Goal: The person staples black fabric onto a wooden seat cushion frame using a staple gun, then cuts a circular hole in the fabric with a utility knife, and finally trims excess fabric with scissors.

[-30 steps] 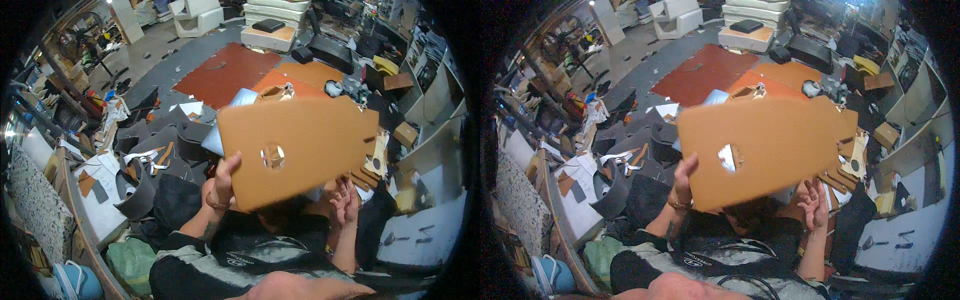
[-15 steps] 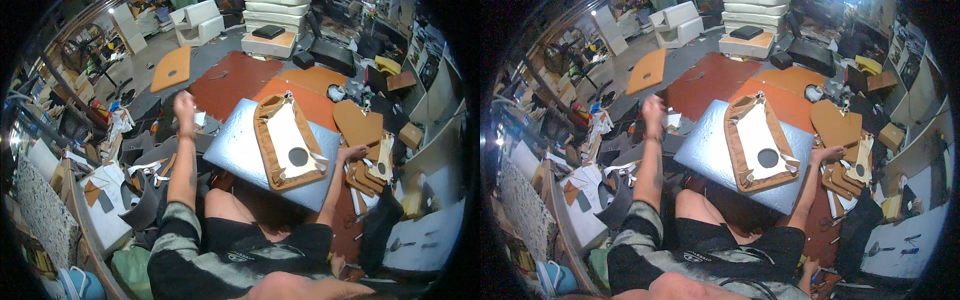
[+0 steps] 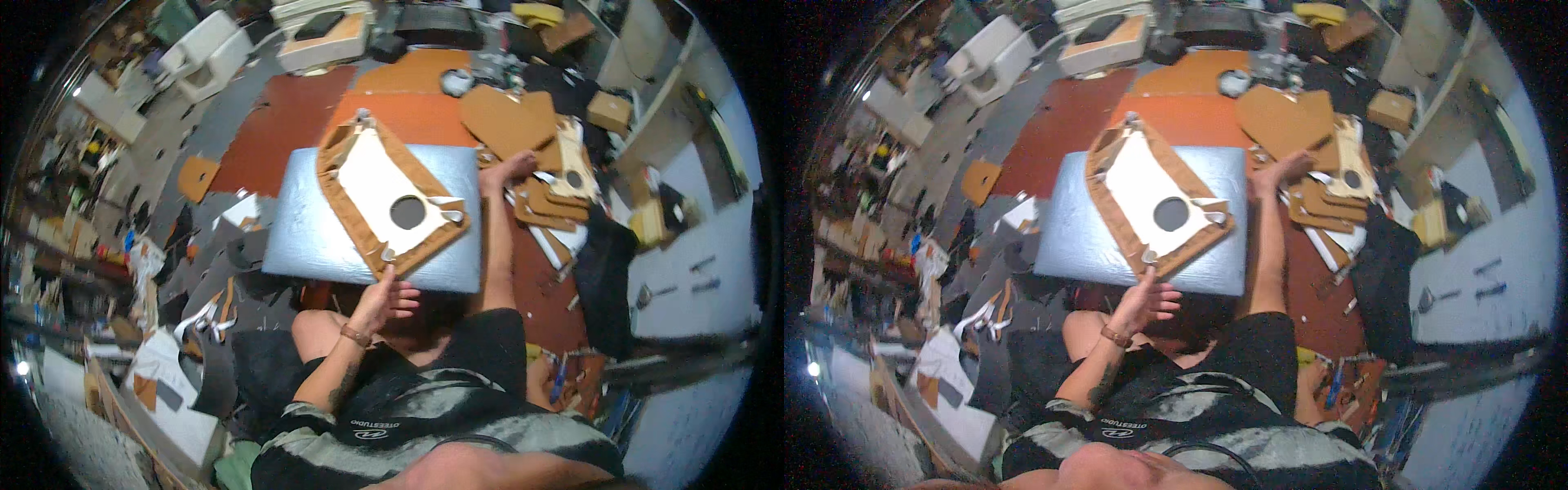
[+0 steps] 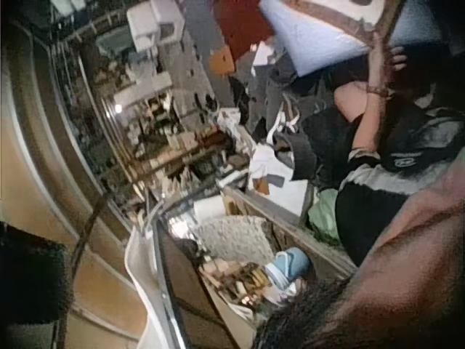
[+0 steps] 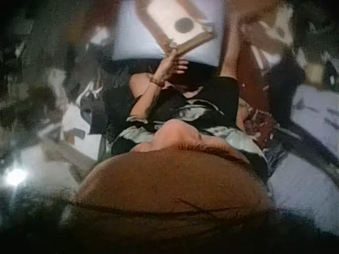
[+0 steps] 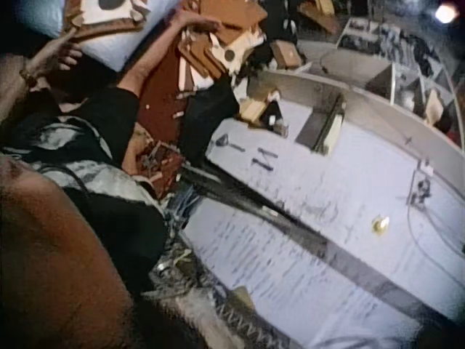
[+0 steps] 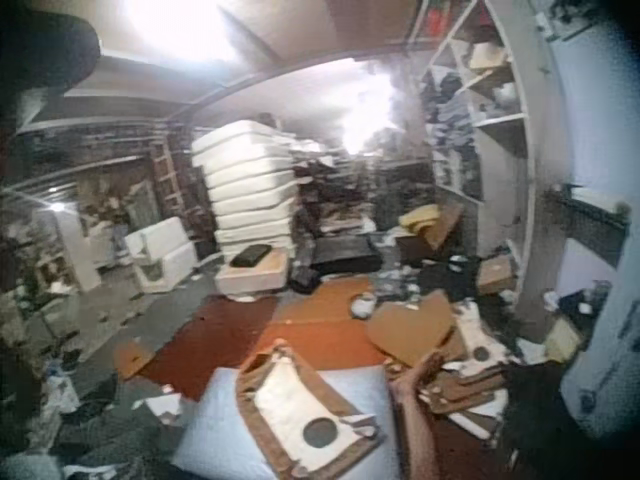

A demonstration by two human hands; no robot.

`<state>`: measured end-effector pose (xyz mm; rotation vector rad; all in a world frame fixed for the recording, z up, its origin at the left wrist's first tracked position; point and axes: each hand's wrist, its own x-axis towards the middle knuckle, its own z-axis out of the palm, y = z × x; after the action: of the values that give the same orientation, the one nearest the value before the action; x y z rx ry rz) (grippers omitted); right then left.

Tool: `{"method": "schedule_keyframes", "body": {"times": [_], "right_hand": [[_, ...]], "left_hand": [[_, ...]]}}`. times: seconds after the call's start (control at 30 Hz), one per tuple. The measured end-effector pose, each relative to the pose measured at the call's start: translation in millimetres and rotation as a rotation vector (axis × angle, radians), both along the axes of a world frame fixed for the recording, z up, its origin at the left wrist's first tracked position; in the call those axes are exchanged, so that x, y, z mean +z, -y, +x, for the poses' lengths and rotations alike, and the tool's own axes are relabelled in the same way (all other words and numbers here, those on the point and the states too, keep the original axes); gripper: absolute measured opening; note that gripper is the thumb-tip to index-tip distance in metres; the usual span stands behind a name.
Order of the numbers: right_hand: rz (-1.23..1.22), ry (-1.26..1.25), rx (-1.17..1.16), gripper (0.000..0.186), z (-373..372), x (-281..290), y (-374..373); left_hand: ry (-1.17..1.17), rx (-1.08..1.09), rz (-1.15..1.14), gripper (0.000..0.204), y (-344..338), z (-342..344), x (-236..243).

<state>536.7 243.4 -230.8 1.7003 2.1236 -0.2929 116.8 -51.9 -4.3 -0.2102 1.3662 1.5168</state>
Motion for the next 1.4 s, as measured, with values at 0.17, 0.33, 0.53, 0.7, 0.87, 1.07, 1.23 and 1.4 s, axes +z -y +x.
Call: {"method": "schedule_keyframes", "body": {"times": [0.17,0.33,0.53,0.7,0.87,1.07,1.23,1.4], "right_hand": [[0.125,-0.461,-0.197,0.046,2,6,5],[0.372,-0.471,-0.378,0.033,16,0,-37],[0.361,-0.648,-0.338,0.03,-13,-8,-96],[0.233,-0.769,-0.222,0.055,-118,6,-137],[0.159,-0.656,-0.359,0.087,-192,-2,-161],[0.136,-0.517,-0.307,0.068,-184,-25,-179],[-0.369,-0.674,-0.601,0.045,-161,-21,-180],[-0.929,-1.314,-1.018,0.026,-104,24,-124]], "left_hand": [[-0.049,0.083,0.002,0.095,-2,-4,-18],[-0.077,0.329,0.012,0.075,11,1,-35],[-0.261,0.647,0.124,0.063,-11,3,-6],[-0.505,0.634,0.218,0.052,26,-70,-14],[-0.452,0.688,0.208,0.045,41,-66,10],[-0.857,0.564,-0.038,0.057,137,-57,75],[-0.797,0.616,-0.475,0.054,127,-127,67],[-1.356,-0.359,-0.248,0.054,35,-44,31]]}}
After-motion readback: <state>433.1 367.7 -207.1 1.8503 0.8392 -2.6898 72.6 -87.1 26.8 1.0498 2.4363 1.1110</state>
